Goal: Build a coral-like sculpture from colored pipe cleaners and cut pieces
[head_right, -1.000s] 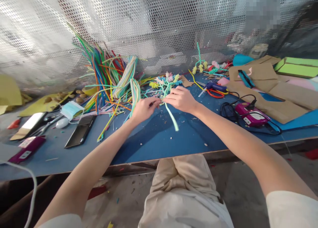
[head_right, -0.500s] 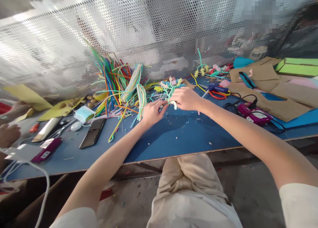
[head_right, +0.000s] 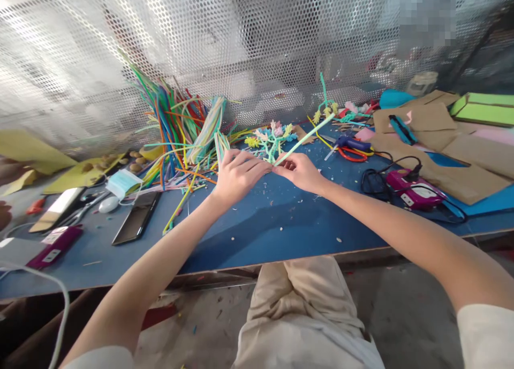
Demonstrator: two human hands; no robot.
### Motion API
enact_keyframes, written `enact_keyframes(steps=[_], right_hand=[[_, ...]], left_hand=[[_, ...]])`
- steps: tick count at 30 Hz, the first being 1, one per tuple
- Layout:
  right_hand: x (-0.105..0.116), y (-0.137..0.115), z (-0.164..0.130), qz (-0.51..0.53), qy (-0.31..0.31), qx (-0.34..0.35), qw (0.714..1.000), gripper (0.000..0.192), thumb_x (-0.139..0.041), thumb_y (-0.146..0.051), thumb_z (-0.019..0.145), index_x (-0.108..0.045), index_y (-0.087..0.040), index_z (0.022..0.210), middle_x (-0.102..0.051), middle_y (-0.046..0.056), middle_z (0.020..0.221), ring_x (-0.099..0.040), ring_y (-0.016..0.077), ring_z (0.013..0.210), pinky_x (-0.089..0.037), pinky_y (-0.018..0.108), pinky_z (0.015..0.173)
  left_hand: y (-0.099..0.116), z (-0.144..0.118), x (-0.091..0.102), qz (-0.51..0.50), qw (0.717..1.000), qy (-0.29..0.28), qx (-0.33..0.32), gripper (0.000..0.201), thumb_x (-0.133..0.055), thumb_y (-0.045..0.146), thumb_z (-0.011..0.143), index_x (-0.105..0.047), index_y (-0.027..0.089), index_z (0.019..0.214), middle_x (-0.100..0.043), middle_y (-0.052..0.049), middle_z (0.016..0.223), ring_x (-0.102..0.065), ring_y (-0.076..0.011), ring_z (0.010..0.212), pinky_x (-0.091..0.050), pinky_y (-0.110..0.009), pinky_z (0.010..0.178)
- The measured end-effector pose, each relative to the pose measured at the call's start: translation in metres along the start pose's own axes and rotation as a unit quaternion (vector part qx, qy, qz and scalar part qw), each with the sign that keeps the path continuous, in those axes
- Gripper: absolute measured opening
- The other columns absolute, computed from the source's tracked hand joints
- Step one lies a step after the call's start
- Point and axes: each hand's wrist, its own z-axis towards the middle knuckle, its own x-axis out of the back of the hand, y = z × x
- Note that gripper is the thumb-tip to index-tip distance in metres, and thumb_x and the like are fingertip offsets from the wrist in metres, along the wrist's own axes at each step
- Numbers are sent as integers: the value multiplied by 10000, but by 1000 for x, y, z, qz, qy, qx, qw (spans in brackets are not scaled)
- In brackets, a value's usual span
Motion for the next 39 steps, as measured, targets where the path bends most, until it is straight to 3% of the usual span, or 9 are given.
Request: enact_keyframes(steps=[3, 7, 13, 18, 22, 33, 39], right_hand=[[3, 6, -2, -15, -18, 9, 1000, 340, -735, -540, 907, -728, -206, 846, -632, -2, 715, -511, 147, 624, -388, 301, 586], [3, 12, -5, -123, -69, 79, 987, 244, -676, -425, 968, -750, -207, 890, -691, 14, 769, -559, 155, 653, -410, 314, 635], [-2, 14, -9, -210, -69, 149, 964, 188, -635, -336, 998, -769, -214, 948, -771, 52, 909, -676, 209, 853, -484, 345, 789], [-3, 16, -9, -226, -48, 130, 964, 188, -648, -330, 986, -780, -211, 924, -779, 45, 897, -670, 188, 774, -484, 333, 735], [-1, 18, -6, -201, -26, 109, 973, 166, -667, -333, 965, -792, -226, 942, -770, 19, 862, -635, 164, 707, -476, 320, 700], [1, 16, -4, -163, -22, 94, 982, 233, -626, -364, 984, -802, -212, 984, -764, 35, 877, -601, 162, 684, -464, 329, 688], [0, 15, -4, -165, -21, 105, 980, 238, -620, -351, 993, -809, -209, 1017, -777, 43, 918, -627, 168, 708, -479, 334, 702]], left_hand=[[6, -2, -6, -6, 1000, -13, 4, 302, -446, 299, 1103, -741, 315, 1164, -801, -40, 1087, -662, -250, 1111, -430, -472, 1004], [5, -15, -15, -30, 999, -25, 1, 258, -493, 307, 1090, -745, 302, 1147, -803, -38, 1093, -682, -243, 1078, -433, -464, 985], [0, -32, -30, -16, 1000, -6, -12, 225, -541, 356, 1083, -741, 290, 1159, -814, -4, 1098, -710, -215, 997, -436, -423, 934], [0, -39, -45, -65, 997, -7, 28, 269, -537, 392, 1087, -756, 291, 1206, -822, -25, 1039, -740, -187, 934, -462, -383, 886], [-3, -41, -53, -99, 994, 1, 38, 310, -524, 376, 1096, -744, 295, 1299, -822, -36, 1104, -769, -180, 977, -486, -349, 803], [-4, -42, -54, -80, 996, 9, 43, 344, -526, 327, 1100, -679, 378, 1403, -810, -8, 1170, -771, -152, 990, -456, -354, 834], [-3, -42, -53, -97, 994, 12, 51, 324, -524, 324, 1102, -707, 357, 1369, -811, -14, 1171, -771, -149, 1011, -446, -357, 843]])
